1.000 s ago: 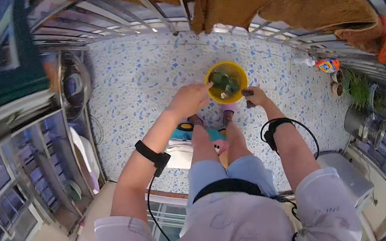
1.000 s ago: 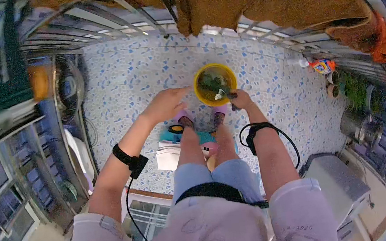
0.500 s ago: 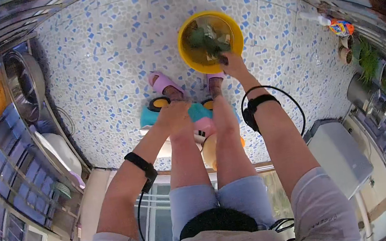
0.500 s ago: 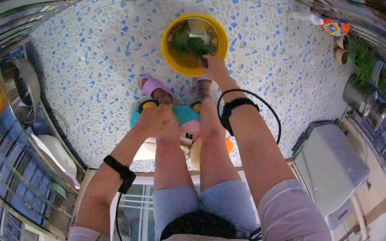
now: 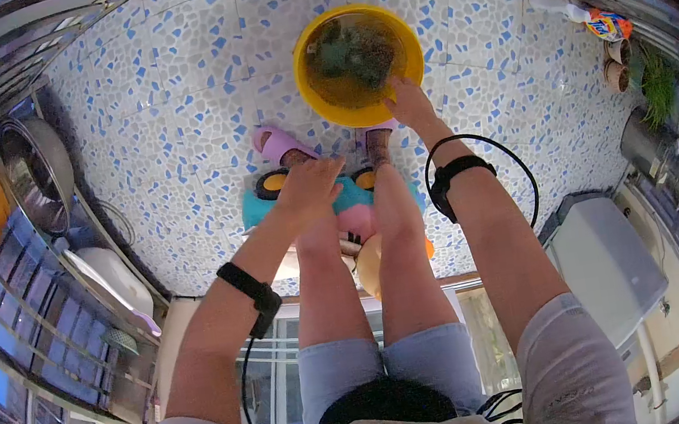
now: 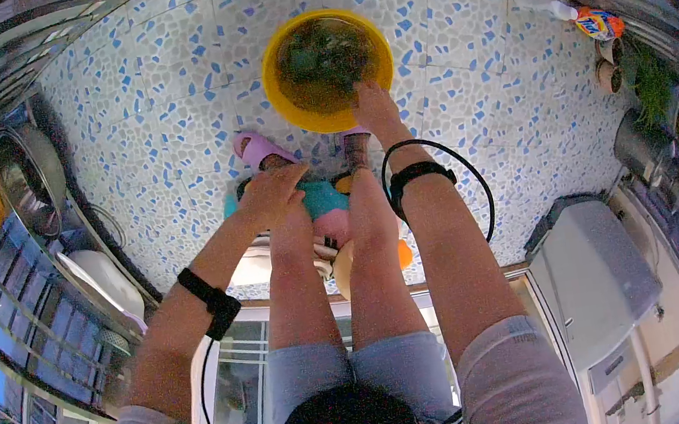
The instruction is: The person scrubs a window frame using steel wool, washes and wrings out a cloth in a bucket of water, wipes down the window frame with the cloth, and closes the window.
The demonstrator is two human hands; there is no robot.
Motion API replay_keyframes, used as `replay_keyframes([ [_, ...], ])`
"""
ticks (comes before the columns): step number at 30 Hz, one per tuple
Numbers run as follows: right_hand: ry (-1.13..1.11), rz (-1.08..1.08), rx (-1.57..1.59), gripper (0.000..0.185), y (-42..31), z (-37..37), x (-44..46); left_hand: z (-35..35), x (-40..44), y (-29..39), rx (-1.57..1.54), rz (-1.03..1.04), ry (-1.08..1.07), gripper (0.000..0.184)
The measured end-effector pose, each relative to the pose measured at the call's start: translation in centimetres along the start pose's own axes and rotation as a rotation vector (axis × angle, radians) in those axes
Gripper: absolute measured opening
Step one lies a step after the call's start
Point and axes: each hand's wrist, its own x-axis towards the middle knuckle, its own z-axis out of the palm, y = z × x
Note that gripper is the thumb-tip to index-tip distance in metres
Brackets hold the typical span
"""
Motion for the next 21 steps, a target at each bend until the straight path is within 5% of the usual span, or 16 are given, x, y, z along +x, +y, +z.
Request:
replay_keyframes([
  [2, -0.039, -0.02, -0.004, 0.057, -0.2, -0.6, 0.3, -3.4, 1.6, 0.6, 0.053, -0.091, -0.338, 0.048],
  [6, 0.107, -0.19, -0.012, 0.062, 0.9, 2.3, 3.9, -2.4, 4.4, -3.8, -0.003, -0.128, -0.357, 0.047],
  [9, -0.086, -0.136, -0.135, 0.067, -1.0, 2.5, 7.0, -1.3, 5.3, -6.7, 0.044, -0.14, -0.173, 0.045],
  [11, -0.132, -0.1, -0.213, 0.068, -0.4, 5.7, 9.4, 1.4, 5.5, -9.3, 0.045, 0.024, 0.188, 0.045],
  [17, -0.299, -0.079, -0.251, 0.074, 0.6, 10.3, 12.6, 3.8, 6.2, -9.7, -0.164, -0.079, -0.093, 0.044],
  [21, -0.289, -0.04, -0.388, 0.068, 0.4, 10.1, 12.6, 4.9, 5.5, -9.6, -0.263, -0.034, -0.039, 0.044],
])
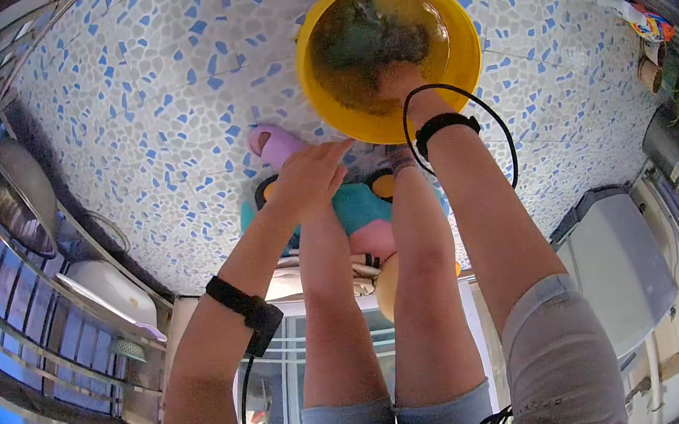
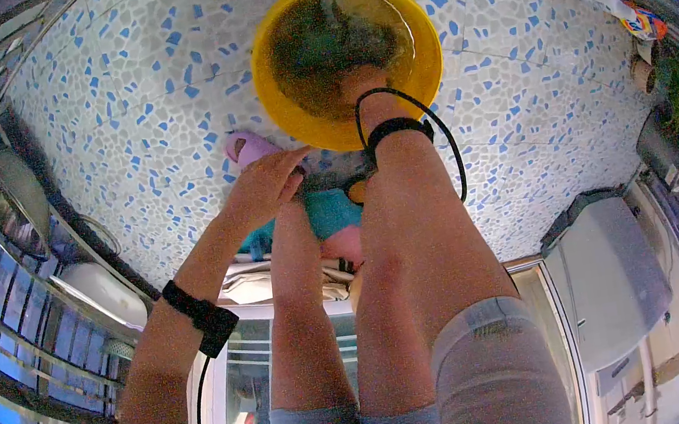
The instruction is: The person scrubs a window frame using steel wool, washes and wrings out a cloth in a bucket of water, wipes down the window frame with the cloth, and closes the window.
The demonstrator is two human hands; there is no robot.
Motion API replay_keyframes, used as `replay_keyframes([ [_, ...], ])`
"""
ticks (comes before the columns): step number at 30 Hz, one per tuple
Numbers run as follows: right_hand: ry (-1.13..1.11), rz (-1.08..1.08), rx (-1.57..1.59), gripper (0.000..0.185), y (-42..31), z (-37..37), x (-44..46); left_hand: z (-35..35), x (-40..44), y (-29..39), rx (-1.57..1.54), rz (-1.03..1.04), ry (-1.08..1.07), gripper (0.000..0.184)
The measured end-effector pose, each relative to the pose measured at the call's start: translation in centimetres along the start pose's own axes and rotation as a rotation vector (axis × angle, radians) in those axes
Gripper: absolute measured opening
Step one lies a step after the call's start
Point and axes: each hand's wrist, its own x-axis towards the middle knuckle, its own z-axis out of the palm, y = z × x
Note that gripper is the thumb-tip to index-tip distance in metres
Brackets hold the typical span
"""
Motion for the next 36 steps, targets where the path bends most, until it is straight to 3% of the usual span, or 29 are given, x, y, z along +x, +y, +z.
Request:
replay_keyframes([
  [4, 0.042, -0.011, 0.097, 0.053, 0.1, -2.5, -3.3, -1.8, 0.3, 1.6, 0.014, 0.019, 0.005, 0.046],
  [6, 0.346, -0.133, 0.328, 0.038, 0.2, -3.1, -5.3, -3.2, 0.6, 2.1, 0.021, 0.035, -0.006, 0.048],
  [10, 0.441, -0.196, 0.463, 0.037, -0.4, -5.1, -11.4, -4.5, 1.7, 2.8, 0.173, 0.055, 0.169, 0.063],
  [12, 0.553, -0.243, 0.6, 0.024, -1.9, -8.3, -16.0, -4.9, 2.4, 3.1, 0.188, 0.096, 0.228, 0.069],
  [15, 0.678, -0.241, 0.732, 0.02, -4.1, -11.2, -21.3, -5.6, 3.7, 4.4, 0.216, 0.152, 0.278, 0.081],
  [17, 0.615, -0.221, 0.754, 0.022, -5.3, -13.9, -24.8, -5.5, 4.4, 5.2, 0.125, 0.158, 0.291, 0.085],
  [19, 0.552, -0.206, 0.779, 0.024, -6.4, -15.8, -27.4, -5.1, 5.1, 5.6, 0.016, 0.23, 0.345, 0.081],
  [21, 0.723, -0.378, 0.933, 0.027, -7.1, -17.0, -29.2, -4.3, 6.1, 5.6, -0.087, 0.299, 0.397, 0.076],
  [23, 0.784, -0.398, 0.957, 0.028, -7.6, -17.9, -30.9, -3.0, 7.2, 5.7, -0.613, 0.181, 0.267, 0.059],
  [26, 0.855, -0.403, 1.04, 0.029, -7.5, -19.4, -32.8, -2.5, 7.3, 6.2, -0.751, 0.263, 0.21, 0.043],
  [28, 0.866, -0.388, 1.101, 0.029, -7.1, -19.5, -33.2, -2.2, 5.9, 7.7, -0.723, 0.172, 0.282, 0.043],
  [30, 0.821, -0.149, 1.157, 0.029, -6.2, -19.2, -32.0, -2.0, 5.0, 8.3, -0.692, 0.084, 0.354, 0.043],
  [32, 0.797, -0.094, 1.14, 0.028, -4.2, -17.3, -28.6, -1.6, 4.4, 7.8, -0.598, -0.027, 0.427, 0.047],
  [36, 0.74, -0.038, 1.051, 0.042, -1.4, -13.0, -21.7, -3.4, 2.6, 11.4, -0.424, -0.018, 0.519, 0.048],
])
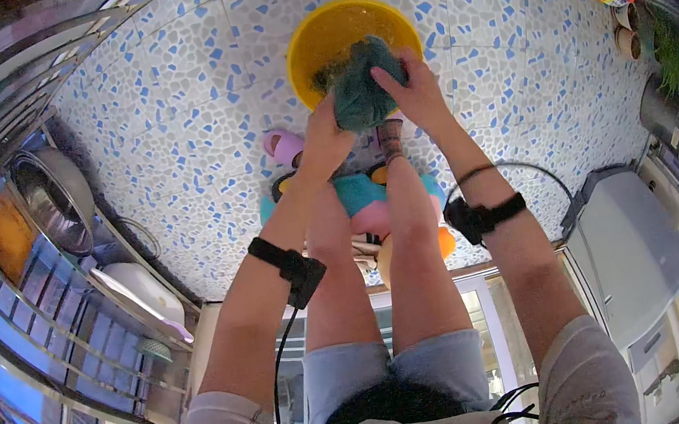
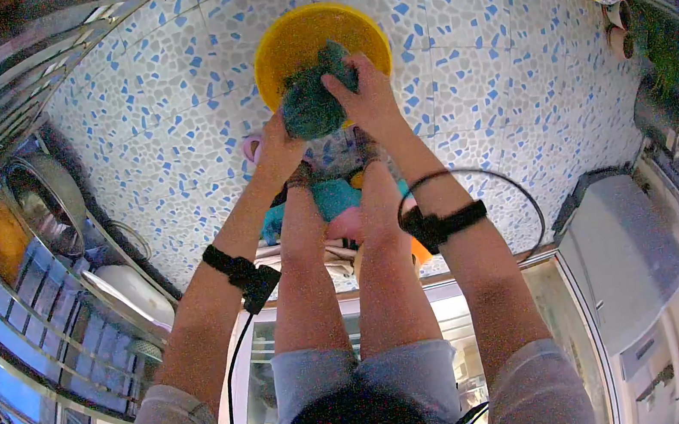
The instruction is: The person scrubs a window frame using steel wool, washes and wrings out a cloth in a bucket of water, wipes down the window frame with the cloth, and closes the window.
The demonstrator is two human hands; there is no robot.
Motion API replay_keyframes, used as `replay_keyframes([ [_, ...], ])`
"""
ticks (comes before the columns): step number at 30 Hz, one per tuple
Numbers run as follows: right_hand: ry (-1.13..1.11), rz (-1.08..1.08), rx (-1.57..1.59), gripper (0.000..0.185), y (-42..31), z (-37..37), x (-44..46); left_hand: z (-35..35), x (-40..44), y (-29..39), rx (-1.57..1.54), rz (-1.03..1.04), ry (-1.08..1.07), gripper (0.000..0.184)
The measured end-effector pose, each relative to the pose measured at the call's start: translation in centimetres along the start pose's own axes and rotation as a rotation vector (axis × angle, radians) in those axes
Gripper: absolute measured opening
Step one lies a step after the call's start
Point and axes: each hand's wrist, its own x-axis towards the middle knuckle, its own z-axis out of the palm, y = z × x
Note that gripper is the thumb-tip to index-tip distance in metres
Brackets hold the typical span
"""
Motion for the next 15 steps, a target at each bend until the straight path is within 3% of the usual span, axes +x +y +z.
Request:
replay_keyframes([
  [1, 0.003, 0.0, 0.003, 0.042, 1.5, 0.9, 0.4, -0.1, -0.2, 1.0, 0.015, -0.008, 0.0, 0.045],
  [3, 0.061, -0.009, -0.317, 0.046, 2.9, 2.0, 0.8, -0.4, -0.2, 2.7, 0.033, -0.012, 0.0, 0.042],
  [7, 0.171, 0.043, -0.302, 0.059, 3.5, 2.3, -1.0, -1.1, 0.2, 6.1, 0.328, -0.079, -0.14, 0.037],
  [9, 0.036, 0.185, 0.37, 0.063, 3.7, 2.3, -1.5, -1.0, 0.1, 7.5, 0.386, -0.096, -0.174, 0.039],
  [10, 0.039, 0.183, 0.369, 0.063, 1.8, 1.5, -2.0, -0.9, -0.1, 7.9, 0.431, -0.115, -0.215, 0.045],
  [12, -0.32, 1.032, 1.044, 0.06, -1.8, 0.0, -3.4, -0.6, -0.8, 8.1, 0.477, -0.134, -0.256, 0.051],
  [13, -0.32, 1.032, 1.045, 0.06, -2.1, 0.1, -3.9, -0.3, -1.4, 7.7, 0.424, -0.091, -0.257, 0.057],
  [15, -0.586, 0.962, 1.528, 0.052, -2.5, 0.6, -4.4, 0.1, -2.7, 7.3, 0.372, -0.051, -0.259, 0.064],
])
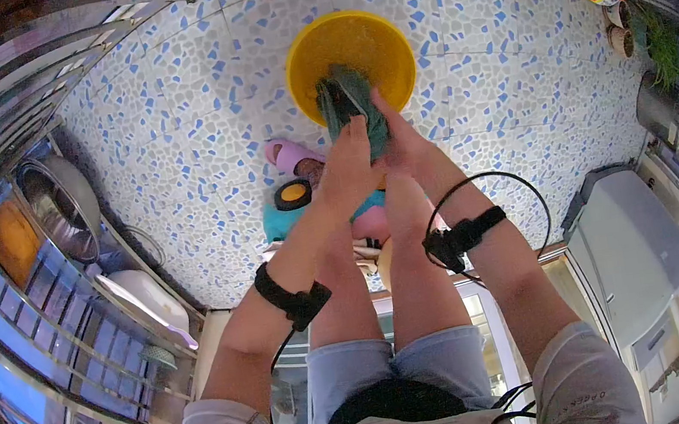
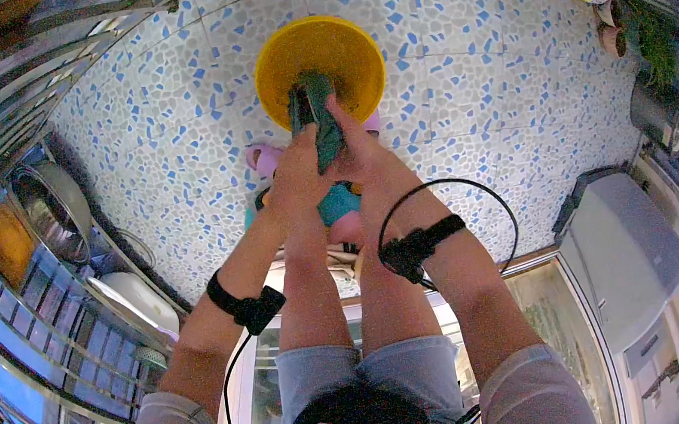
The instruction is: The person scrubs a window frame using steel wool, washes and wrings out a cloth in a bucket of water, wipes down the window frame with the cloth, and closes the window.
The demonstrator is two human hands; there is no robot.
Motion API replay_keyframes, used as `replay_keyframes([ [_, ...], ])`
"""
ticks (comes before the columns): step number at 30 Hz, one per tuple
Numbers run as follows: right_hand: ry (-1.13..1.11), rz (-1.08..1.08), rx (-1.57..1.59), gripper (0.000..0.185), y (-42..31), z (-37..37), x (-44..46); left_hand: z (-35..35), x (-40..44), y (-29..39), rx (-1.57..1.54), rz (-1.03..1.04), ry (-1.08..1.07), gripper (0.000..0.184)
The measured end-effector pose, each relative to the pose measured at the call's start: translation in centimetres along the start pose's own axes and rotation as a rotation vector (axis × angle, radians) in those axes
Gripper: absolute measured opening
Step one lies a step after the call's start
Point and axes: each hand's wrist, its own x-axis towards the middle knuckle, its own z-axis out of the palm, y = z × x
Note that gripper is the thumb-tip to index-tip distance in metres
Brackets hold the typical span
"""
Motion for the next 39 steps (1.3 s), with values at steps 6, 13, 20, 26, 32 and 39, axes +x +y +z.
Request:
replay_keyframes([
  [6, 0.207, -0.115, -0.153, 0.032, 0.8, -1.6, 3.7, -1.5, -2.1, -0.5, -0.253, -0.091, 0.008, 0.068],
  [13, 0.425, -0.175, -0.608, 0.028, -0.7, -0.3, 0.5, -1.4, -0.2, -5.3, 0.058, 0.179, 0.12, 0.08],
  [20, 0.143, -0.354, -1.265, 0.039, -0.5, 3.9, -5.4, -2.9, 4.5, -6.2, -0.002, 0.486, 0.103, 0.09],
  [26, -0.062, -0.602, -1.626, 0.055, -0.3, 5.0, -7.2, -1.4, 6.6, -7.4, -0.204, 0.46, 0.076, 0.057],
  [32, 0.278, -0.836, -1.786, 0.086, -3.0, 0.9, -4.0, -2.4, 7.1, -7.0, -0.445, 0.132, 0.178, 0.051],
  [39, 0.017, -0.598, -1.353, 0.115, -4.8, -1.0, -2.1, -3.0, 4.9, -1.3, -0.773, -0.066, 0.171, 0.054],
])
